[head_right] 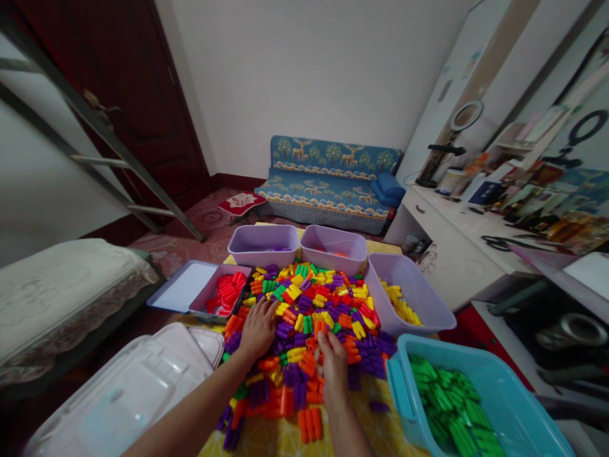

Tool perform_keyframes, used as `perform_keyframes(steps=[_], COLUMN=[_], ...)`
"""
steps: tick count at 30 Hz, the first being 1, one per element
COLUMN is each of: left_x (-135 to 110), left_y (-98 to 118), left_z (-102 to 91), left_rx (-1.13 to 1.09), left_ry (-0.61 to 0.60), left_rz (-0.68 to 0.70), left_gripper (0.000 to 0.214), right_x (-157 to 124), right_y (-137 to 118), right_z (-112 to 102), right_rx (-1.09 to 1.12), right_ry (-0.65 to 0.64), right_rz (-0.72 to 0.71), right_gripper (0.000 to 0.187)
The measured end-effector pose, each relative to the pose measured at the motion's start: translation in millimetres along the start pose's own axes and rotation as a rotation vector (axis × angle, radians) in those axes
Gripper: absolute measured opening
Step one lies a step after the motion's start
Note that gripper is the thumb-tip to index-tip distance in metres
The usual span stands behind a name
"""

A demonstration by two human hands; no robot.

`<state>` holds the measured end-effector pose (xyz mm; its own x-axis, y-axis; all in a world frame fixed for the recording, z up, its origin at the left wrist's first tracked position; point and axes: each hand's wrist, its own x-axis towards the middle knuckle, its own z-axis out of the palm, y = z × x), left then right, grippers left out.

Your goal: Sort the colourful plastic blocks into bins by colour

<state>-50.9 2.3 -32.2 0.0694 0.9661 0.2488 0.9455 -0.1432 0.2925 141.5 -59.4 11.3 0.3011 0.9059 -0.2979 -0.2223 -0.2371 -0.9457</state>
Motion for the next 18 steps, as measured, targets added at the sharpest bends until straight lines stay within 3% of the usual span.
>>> perform_keyframes(steps=[4, 8, 11, 14, 18], left_x=[-0.1, -0.2, 0.0, 0.2, -0.1], left_y=[-0.5, -1.0, -1.1, -0.9, -0.4], left_z=[1.2, 1.0, 0.3, 0.5, 1.8], left_rx=[0.002, 0.004, 0.007, 0.007, 0.014], left_ry=[0.008, 0.019, 0.020, 0.011, 0.001], left_rz=[0.006, 0.011, 0.014, 0.014, 0.007], left_gripper=[0.046, 0.046, 0.047, 0.048, 0.049], right_x=[13.4, 26.2, 42.3, 70.1, 107.8], right_y=[0.6, -5.0, -11.4, -19.1, -29.0], right_z=[-6.4, -6.7, -9.3, -20.6, -41.0], right_rx=[-0.154, -0.247, -0.308, -0.477, -0.899], right_ry=[-0.001, -0.097, -0.168, -0.030, 0.242], right_rz=[-0.042, -0.217, -0.346, -0.477, -0.625], right_gripper=[0.050, 0.061, 0.057, 0.056, 0.046])
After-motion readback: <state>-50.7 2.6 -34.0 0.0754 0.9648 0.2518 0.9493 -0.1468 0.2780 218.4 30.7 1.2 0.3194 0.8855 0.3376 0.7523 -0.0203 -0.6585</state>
